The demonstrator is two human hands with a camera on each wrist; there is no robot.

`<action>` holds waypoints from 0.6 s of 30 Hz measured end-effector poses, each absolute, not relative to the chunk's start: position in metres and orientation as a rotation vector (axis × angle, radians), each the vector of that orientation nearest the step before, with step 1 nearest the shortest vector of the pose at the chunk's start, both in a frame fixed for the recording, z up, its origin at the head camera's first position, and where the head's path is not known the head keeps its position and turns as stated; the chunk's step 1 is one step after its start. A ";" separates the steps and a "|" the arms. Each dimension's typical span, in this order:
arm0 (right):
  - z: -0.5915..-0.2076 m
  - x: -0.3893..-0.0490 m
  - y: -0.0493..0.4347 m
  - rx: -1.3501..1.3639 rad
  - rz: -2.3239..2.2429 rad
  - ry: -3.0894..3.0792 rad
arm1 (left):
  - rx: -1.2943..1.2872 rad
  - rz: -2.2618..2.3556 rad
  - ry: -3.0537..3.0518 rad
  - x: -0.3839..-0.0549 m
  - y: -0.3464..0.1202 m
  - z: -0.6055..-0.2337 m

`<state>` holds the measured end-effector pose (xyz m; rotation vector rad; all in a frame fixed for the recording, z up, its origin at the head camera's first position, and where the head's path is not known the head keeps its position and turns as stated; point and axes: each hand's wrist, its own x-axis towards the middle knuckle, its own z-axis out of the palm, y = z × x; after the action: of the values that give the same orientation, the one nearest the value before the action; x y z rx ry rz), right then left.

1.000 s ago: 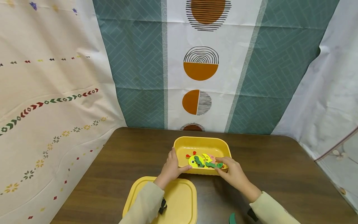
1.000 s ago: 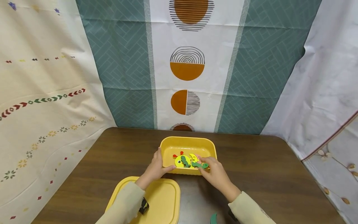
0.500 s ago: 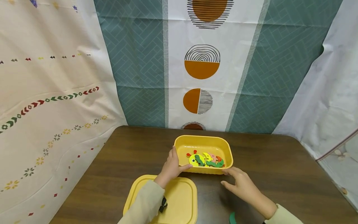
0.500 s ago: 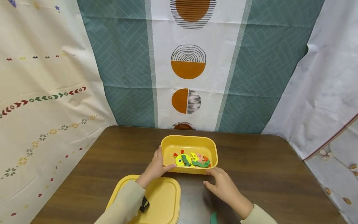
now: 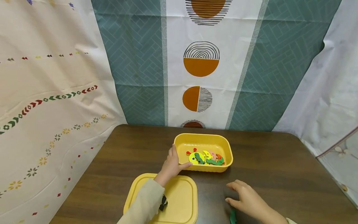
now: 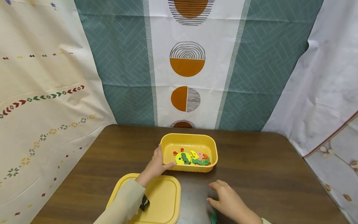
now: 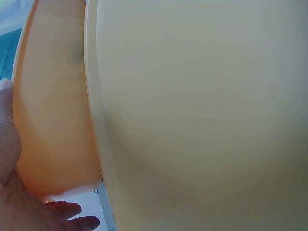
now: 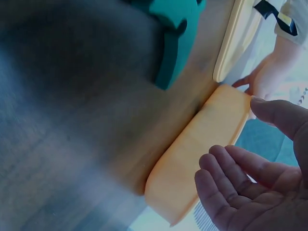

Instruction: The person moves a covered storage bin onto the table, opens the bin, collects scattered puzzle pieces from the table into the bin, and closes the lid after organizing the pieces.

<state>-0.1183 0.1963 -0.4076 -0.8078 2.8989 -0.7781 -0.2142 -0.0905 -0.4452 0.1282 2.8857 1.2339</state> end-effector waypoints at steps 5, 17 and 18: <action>-0.413 -0.112 0.200 -0.822 -0.700 2.818 | 0.107 1.235 2.881 -0.215 -0.091 -0.443; -0.431 -0.111 0.202 -0.508 -0.589 2.534 | 0.130 1.234 2.882 -0.214 -0.090 -0.443; -0.433 -0.111 0.203 -0.515 -0.580 2.527 | 0.137 1.237 2.883 -0.214 -0.089 -0.443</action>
<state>-0.1108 0.2027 -0.4328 -0.5148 2.5272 -0.5802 -0.2144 -0.0895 -0.4426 0.1371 2.8827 1.2369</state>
